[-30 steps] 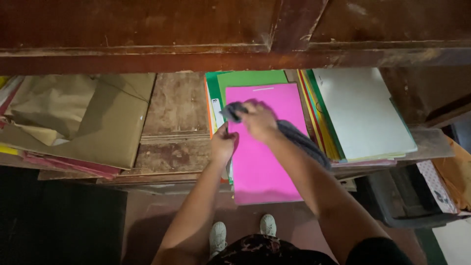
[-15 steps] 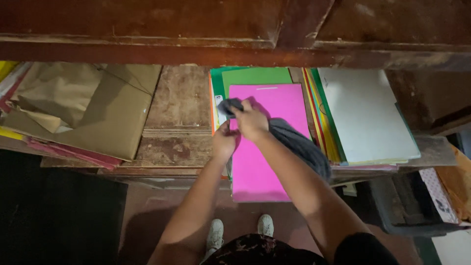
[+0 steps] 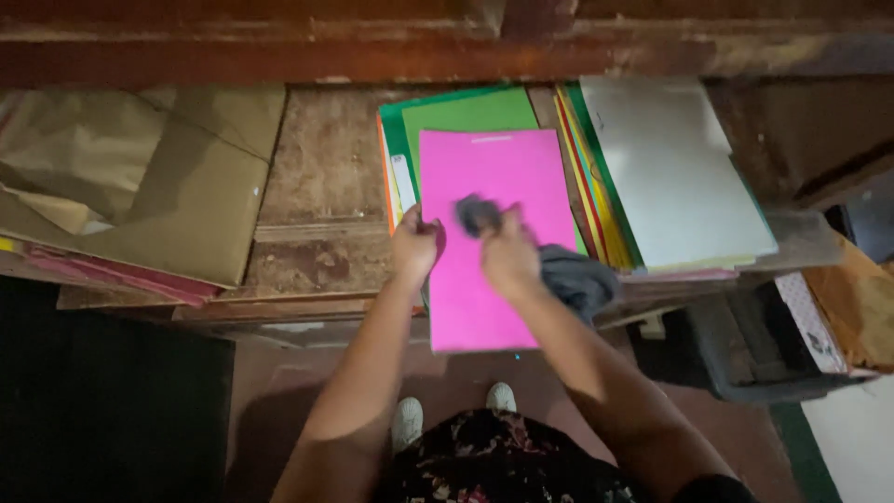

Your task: Wipe down and clean various colored file folders on a wooden shelf using a cloth.

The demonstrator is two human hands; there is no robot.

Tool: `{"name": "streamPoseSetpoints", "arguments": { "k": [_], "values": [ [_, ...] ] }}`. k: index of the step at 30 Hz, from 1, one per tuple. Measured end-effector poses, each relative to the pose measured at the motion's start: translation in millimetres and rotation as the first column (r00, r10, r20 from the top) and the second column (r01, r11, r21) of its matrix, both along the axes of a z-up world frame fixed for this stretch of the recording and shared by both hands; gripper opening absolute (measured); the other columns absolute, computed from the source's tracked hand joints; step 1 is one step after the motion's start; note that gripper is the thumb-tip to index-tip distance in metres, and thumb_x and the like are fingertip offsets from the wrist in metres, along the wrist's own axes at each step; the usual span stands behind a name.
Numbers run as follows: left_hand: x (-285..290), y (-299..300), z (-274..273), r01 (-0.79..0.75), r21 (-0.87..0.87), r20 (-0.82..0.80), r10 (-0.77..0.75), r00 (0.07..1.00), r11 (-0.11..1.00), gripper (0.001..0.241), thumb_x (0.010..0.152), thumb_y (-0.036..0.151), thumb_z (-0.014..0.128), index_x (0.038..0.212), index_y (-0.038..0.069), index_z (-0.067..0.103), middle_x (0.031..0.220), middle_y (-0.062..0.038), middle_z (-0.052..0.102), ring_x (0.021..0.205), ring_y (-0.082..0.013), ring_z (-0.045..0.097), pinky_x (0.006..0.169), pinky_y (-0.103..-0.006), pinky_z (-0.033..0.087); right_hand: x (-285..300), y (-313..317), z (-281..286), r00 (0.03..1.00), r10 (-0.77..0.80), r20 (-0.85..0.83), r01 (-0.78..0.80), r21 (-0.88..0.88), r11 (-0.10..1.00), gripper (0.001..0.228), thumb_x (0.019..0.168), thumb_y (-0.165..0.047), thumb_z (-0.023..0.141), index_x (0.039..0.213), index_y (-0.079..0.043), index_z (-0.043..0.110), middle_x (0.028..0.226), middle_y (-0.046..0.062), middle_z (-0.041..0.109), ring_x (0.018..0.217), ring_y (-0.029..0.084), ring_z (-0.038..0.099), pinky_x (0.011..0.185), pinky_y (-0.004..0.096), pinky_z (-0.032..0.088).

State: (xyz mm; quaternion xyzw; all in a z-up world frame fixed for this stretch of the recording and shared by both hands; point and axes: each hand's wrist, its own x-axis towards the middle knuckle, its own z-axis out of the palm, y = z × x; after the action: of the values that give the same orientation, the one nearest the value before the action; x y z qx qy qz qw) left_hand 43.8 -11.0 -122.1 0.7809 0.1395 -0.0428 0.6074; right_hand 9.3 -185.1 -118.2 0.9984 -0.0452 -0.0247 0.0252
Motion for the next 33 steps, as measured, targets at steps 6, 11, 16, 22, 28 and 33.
{"name": "streamPoseSetpoints", "arguments": {
  "k": [6, 11, 16, 22, 28, 33],
  "values": [
    [8.5, -8.3, -29.2, -0.035, -0.226, 0.036, 0.045, 0.998, 0.973, 0.042, 0.08, 0.001, 0.059, 0.12, 0.008, 0.071, 0.097, -0.015, 0.076, 0.095, -0.0281, 0.074, 0.087, -0.0388, 0.056, -49.3, 14.5, 50.4, 0.97, 0.143, 0.197, -0.229, 0.54, 0.809, 0.04, 0.098, -0.021, 0.056, 0.136, -0.014, 0.065, 0.126, 0.027, 0.053, 0.101, 0.052, 0.068, 0.086, 0.052, 0.061],
    [7.4, 4.3, 0.8, -0.075, -0.375, 0.098, 0.12, 0.988, 0.924, 0.016, 0.072, 0.003, 0.076, 0.082, 0.01, 0.065, 0.069, -0.002, 0.057, 0.058, -0.0128, 0.055, 0.054, -0.0263, 0.04, -44.9, -20.3, 75.0, 0.964, -0.002, 0.267, -0.197, 0.715, 0.67, 0.02, 0.094, -0.025, 0.064, 0.109, -0.02, 0.077, 0.096, 0.019, 0.071, 0.094, 0.04, 0.072, 0.079, 0.049, 0.056],
    [16.2, 24.3, 90.1, -0.009, -0.364, 0.328, 0.137, 0.935, 0.931, 0.014, 0.072, 0.014, 0.085, 0.081, 0.011, 0.074, 0.073, -0.003, 0.064, 0.071, -0.0135, 0.057, 0.066, -0.0252, 0.041, -53.1, -23.4, 109.4, 0.987, -0.091, 0.135, -0.075, 0.872, 0.484, 0.015, 0.096, -0.029, 0.067, 0.096, -0.017, 0.076, 0.084, 0.005, 0.072, 0.078, 0.017, 0.065, 0.074, 0.039, 0.052],
    [-9.4, -10.8, 176.5, 0.042, -0.214, 0.603, 0.098, 0.792, 0.976, 0.016, 0.075, 0.012, 0.082, 0.089, 0.014, 0.073, 0.075, 0.0, 0.064, 0.072, -0.0115, 0.06, 0.07, -0.0266, 0.05, -54.3, -20.1, 103.7, 0.95, -0.291, -0.111, 0.077, 0.989, -0.124, 0.021, 0.092, -0.023, 0.073, 0.107, -0.01, 0.069, 0.086, -0.004, 0.065, 0.077, 0.006, 0.06, 0.07, 0.023, 0.049],
    [-45.6, -87.1, 137.7, 0.185, 0.249, 0.73, -0.31, 0.609, 0.951, 0.019, 0.094, 0.018, 0.061, 0.104, 0.007, 0.073, 0.105, -0.019, 0.071, 0.105, -0.0408, 0.066, 0.094, -0.0502, 0.049, -65.9, -44.1, 111.4, 0.941, -0.317, -0.117, 0.038, 0.969, -0.243, 0.008, 0.097, -0.015, 0.066, 0.096, -0.009, 0.071, 0.076, 0.008, 0.066, 0.07, 0.019, 0.068, 0.064, 0.035, 0.058],
    [-59.2, -91.5, 76.8, 0.463, 0.585, 0.236, -0.686, 0.688, 0.666, 0.051, 0.107, 0.047, 0.044, 0.155, 0.03, 0.044, 0.161, -0.009, 0.042, 0.15, -0.0397, 0.033, 0.118, -0.0695, 0.02, -62.7, -168.4, -11.9, 0.849, 0.287, 0.444, -0.523, 0.631, 0.573, 0.094, 0.061, -0.029, 0.066, 0.148, 0.001, 0.05, 0.154, 0.024, 0.045, 0.142, 0.032, 0.049, 0.119, 0.034, 0.033]
  ]
}}
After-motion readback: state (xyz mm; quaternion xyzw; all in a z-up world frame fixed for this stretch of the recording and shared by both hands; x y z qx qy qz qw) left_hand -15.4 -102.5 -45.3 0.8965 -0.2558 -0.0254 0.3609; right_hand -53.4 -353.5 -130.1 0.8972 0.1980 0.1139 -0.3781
